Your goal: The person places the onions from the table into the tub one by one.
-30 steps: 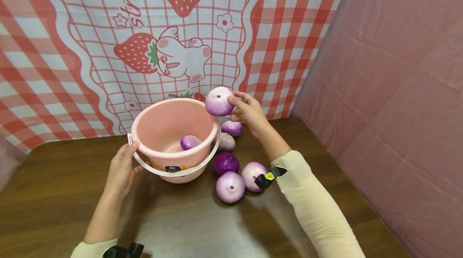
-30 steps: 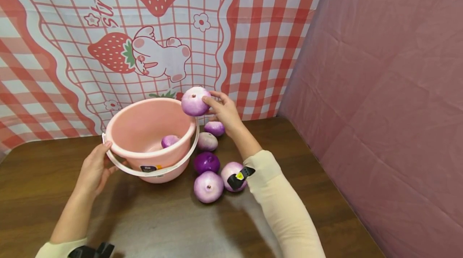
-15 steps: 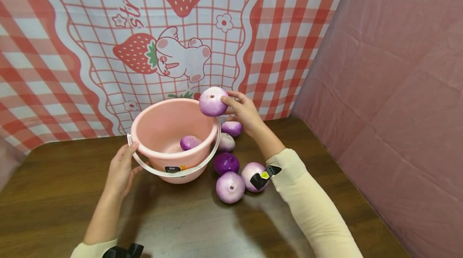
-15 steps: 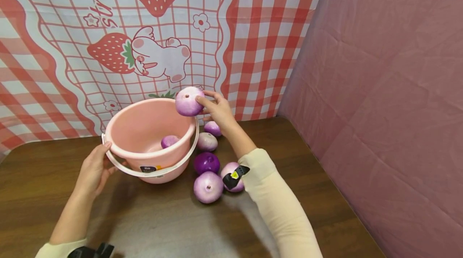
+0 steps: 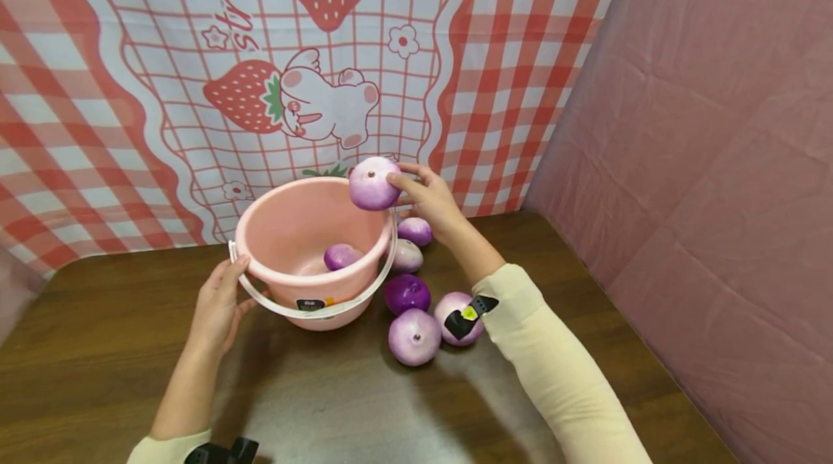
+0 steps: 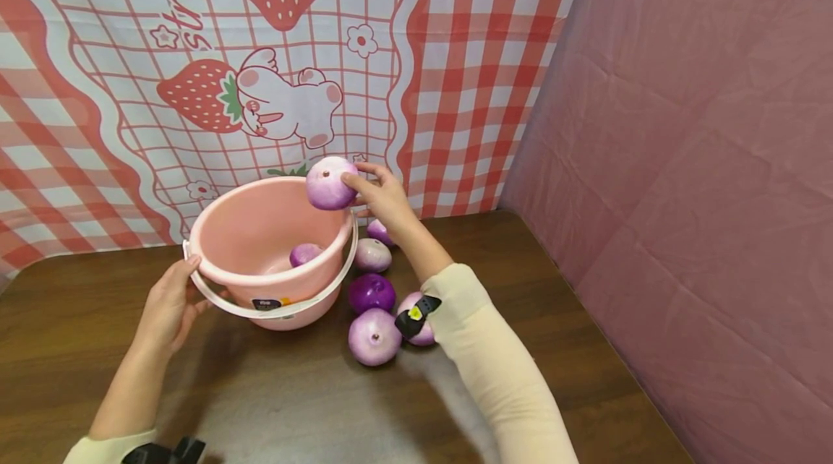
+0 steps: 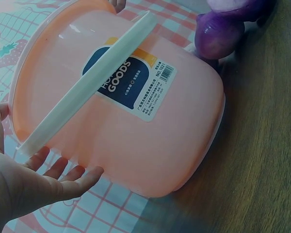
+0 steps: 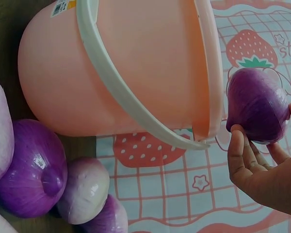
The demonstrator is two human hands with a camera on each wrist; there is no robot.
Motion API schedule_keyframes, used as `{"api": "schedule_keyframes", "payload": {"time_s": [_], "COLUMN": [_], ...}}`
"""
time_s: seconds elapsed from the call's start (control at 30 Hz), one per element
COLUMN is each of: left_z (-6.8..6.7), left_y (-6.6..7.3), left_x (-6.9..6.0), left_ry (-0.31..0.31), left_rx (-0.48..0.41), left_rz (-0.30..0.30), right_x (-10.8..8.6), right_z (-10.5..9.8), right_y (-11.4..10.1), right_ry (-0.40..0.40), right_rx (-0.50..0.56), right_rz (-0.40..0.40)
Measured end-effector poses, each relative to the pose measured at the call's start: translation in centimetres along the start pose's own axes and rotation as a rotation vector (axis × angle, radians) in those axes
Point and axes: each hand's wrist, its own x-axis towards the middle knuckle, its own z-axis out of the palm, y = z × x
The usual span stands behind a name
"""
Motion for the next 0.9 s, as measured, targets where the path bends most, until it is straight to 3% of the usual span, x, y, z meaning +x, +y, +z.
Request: {"api": "schedule_keyframes", "payload": {"time_s": [0.43,0.9], "left_z": [-0.1,-0.1], "left_y": [-0.1,-0.1], "left_x": [0.0,0.0], "left_ry": [0.007,0.006], "left_rx": [-0.013,-0.012], "left_rz": [-0.002,-0.001], "right_x": [0.3,0.4], "right_z": [1.4,3.3], "right_y": [-0.2,-0.4], "right_ry": [-0.031,-0.028], "right_rx": [0.026,-0.014], "right_rz": [0.0,0.008]}}
